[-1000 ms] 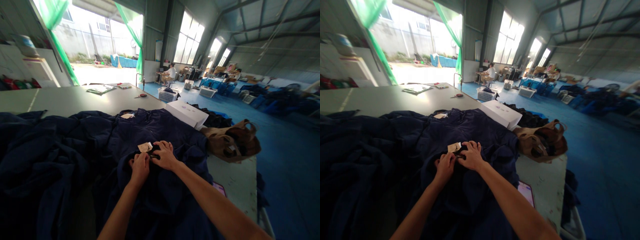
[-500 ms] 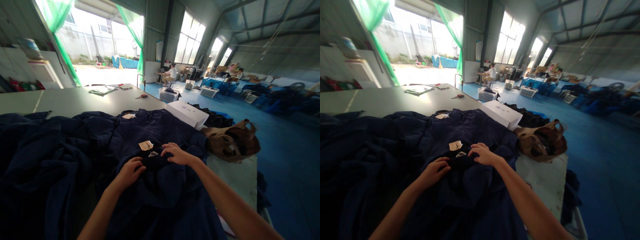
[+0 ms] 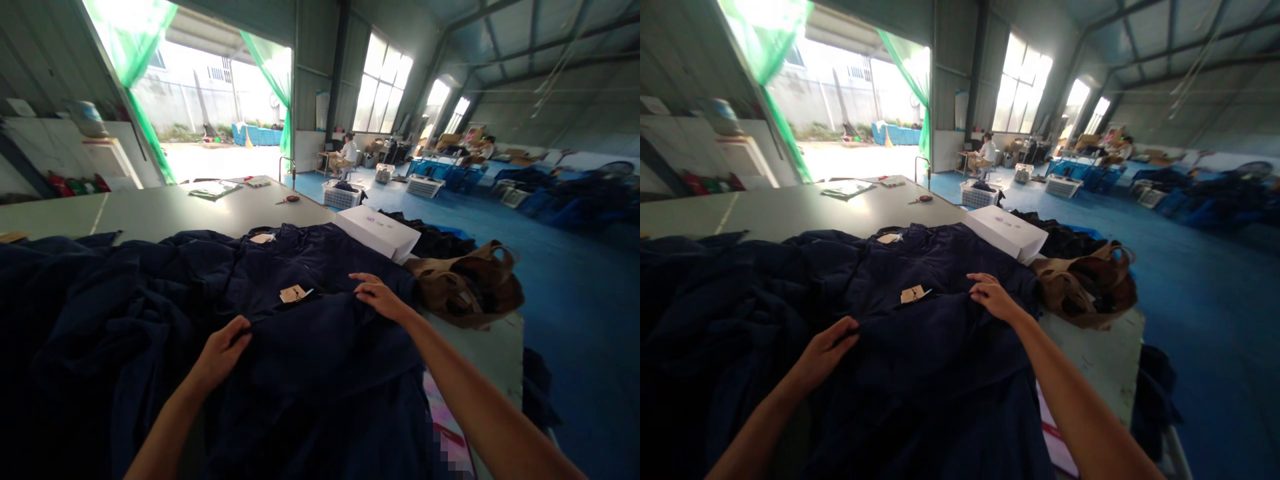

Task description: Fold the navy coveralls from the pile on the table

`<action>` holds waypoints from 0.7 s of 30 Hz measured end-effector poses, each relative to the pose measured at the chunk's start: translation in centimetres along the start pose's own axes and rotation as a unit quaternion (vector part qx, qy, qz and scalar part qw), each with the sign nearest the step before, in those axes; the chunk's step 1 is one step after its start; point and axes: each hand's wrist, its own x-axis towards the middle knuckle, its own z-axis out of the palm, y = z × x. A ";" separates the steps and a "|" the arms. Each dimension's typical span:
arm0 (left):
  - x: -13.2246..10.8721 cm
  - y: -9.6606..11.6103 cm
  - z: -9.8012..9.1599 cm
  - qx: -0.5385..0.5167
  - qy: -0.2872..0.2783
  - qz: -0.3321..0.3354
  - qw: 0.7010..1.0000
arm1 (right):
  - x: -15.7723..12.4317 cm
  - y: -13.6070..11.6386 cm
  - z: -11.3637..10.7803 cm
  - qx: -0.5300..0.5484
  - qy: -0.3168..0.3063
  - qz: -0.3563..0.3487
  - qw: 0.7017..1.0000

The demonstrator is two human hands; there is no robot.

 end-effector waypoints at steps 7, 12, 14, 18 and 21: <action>0.5 0.2 -1.0 0.257 0.044 -0.021 0.965 | 0.9 -0.1 0.3 0.020 0.041 -0.010 0.999; 0.8 3.0 0.5 0.349 0.152 -0.066 0.922 | 1.4 -3.1 2.4 -0.207 0.094 0.056 0.972; 0.3 4.2 2.0 0.315 0.138 -0.020 0.939 | 0.9 -4.9 2.8 -0.213 0.088 0.075 0.970; -1.0 5.0 5.5 0.230 0.008 0.057 0.971 | -1.0 -7.7 3.0 -0.139 -0.068 0.113 0.981; -0.8 3.2 7.4 0.216 0.009 0.039 0.976 | -2.1 -7.9 3.8 -0.119 -0.127 0.123 0.977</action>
